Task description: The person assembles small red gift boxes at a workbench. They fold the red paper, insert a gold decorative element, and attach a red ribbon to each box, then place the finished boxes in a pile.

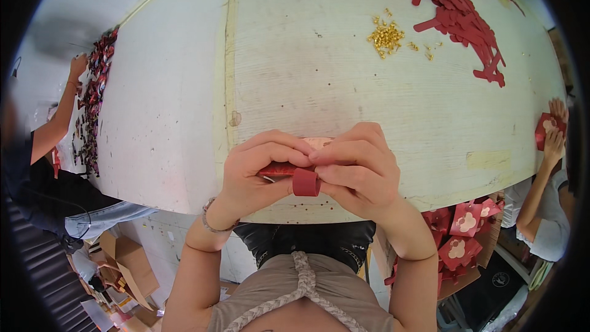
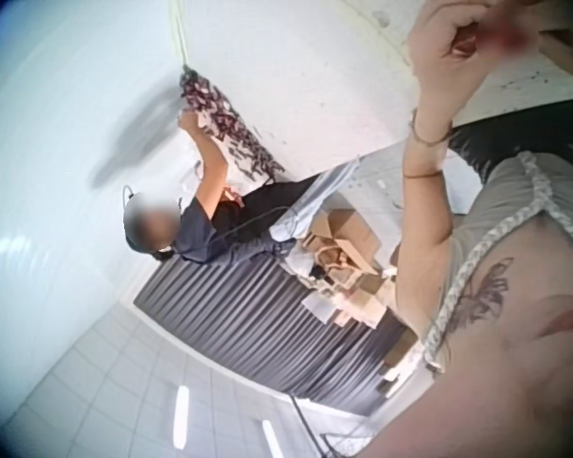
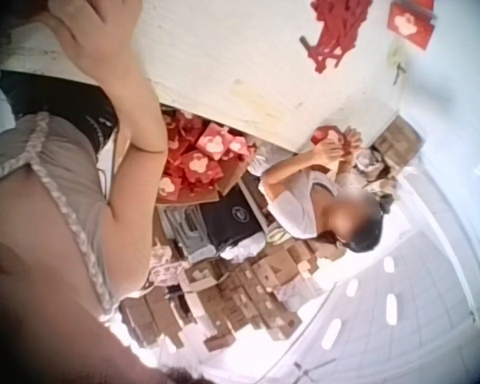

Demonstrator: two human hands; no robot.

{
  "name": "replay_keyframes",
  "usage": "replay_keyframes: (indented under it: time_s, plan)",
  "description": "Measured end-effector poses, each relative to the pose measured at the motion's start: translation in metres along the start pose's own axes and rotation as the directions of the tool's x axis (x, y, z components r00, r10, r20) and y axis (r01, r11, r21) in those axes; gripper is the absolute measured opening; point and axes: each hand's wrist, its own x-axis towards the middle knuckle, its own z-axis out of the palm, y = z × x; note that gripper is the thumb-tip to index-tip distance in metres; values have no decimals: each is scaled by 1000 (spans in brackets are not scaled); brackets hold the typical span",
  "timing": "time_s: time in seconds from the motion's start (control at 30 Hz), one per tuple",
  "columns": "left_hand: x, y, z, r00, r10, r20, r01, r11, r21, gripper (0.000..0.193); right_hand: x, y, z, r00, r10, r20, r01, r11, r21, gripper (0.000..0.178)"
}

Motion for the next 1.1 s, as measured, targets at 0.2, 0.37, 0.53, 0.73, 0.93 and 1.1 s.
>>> replay_keyframes:
  time_s: [0.2, 0.37, 0.53, 0.73, 0.93, 1.1]
  plan:
    - [6, 3, -2, 998, 31, 61, -34, 998, 52, 23, -3, -2, -5, 987, 151, 51, -156, 980, 120, 32]
    - [12, 14, -5, 992, 10, 128, -24, 993, 112, 22, -6, -7, -1, 943, 332, 3, -324, 919, 224, 35]
    - [6, 24, 11, 979, -194, -64, 191, 980, -62, 16, -5, -10, 0, 907, 421, -9, -401, 872, 281, 34]
    - [-12, 5, 16, 989, -20, -147, 42, 988, 147, 20, -4, -15, 6, 959, 280, -43, -278, 960, 41, 34]
    - [-10, 10, 17, 980, 27, -197, 21, 971, 237, 17, 2, -37, 8, 745, 666, -20, -649, 732, 208, 27]
    - [-8, 14, 18, 978, 131, -164, -64, 930, 361, 16, 9, -38, -5, 743, 652, 153, -667, 739, 93, 24]
